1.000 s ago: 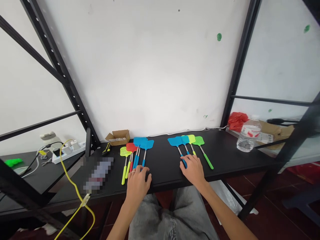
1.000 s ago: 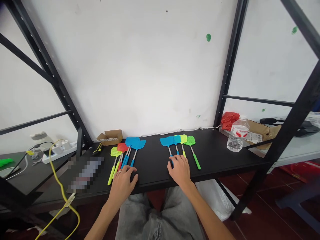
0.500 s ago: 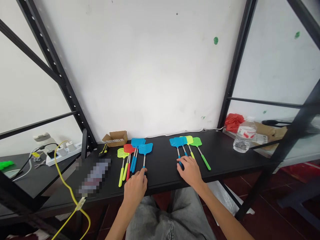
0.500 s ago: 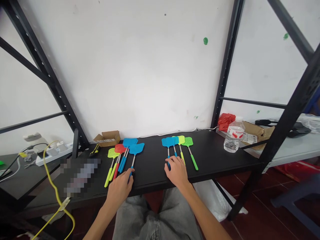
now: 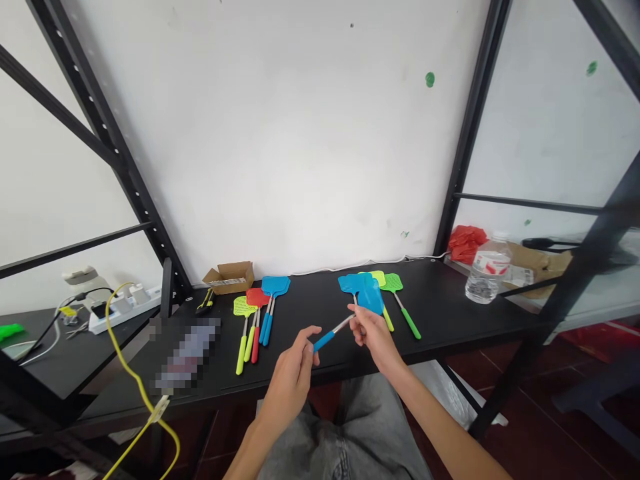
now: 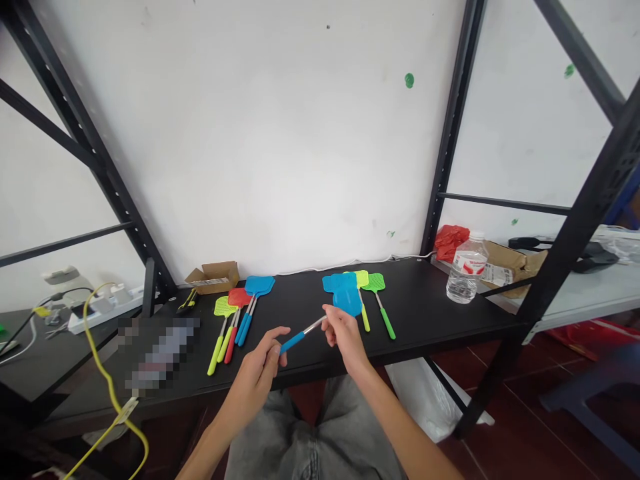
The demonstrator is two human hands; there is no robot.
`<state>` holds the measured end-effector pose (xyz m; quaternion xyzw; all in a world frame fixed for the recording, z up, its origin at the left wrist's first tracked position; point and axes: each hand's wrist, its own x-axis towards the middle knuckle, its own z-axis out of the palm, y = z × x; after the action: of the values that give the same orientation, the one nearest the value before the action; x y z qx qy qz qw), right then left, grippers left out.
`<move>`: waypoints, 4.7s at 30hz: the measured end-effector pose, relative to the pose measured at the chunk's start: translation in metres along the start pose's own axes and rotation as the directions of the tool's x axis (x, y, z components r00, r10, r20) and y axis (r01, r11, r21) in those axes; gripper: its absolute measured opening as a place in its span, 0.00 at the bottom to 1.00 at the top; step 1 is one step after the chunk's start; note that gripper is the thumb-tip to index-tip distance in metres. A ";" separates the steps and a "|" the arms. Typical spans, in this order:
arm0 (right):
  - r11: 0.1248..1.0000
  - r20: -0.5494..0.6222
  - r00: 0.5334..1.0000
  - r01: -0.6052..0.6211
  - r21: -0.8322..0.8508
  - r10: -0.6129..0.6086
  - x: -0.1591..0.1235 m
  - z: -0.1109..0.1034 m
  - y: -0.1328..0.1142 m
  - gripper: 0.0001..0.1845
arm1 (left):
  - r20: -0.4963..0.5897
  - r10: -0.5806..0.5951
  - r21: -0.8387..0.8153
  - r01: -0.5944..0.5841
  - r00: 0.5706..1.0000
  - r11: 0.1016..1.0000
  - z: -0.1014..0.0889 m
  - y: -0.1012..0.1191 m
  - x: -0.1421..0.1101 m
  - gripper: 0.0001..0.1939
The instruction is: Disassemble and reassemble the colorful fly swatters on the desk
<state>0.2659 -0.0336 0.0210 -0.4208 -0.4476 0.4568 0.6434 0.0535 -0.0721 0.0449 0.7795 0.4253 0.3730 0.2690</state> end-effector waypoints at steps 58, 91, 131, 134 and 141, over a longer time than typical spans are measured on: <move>0.977 0.474 0.873 0.185 -0.108 -0.113 -0.025 0.017 -0.005 0.16 | 0.202 -0.086 -0.418 0.165 0.976 0.893 0.015 0.008 0.004 0.18; 0.973 0.342 0.939 0.119 -0.200 -0.044 -0.006 -0.006 -0.004 0.16 | 0.069 -0.037 0.066 0.032 0.997 0.997 0.014 0.026 0.003 0.15; 0.989 0.186 0.978 0.066 0.132 -0.090 0.004 -0.026 -0.031 0.23 | 0.151 -0.048 0.047 0.041 0.987 0.998 0.010 0.015 -0.003 0.21; 0.989 0.219 0.971 0.064 0.137 -0.093 0.005 -0.029 -0.034 0.23 | 0.167 -0.061 -0.022 0.066 0.984 0.998 0.011 0.015 -0.003 0.21; 0.999 0.380 0.924 0.014 0.029 -0.024 -0.006 -0.006 -0.018 0.26 | 0.166 -0.068 -0.093 0.085 0.984 0.992 0.015 0.018 -0.001 0.22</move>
<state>0.2748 -0.0447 0.0357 -0.3115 -0.5620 0.5293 0.5540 0.0738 -0.0834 0.0496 0.7759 0.4124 0.3185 0.3556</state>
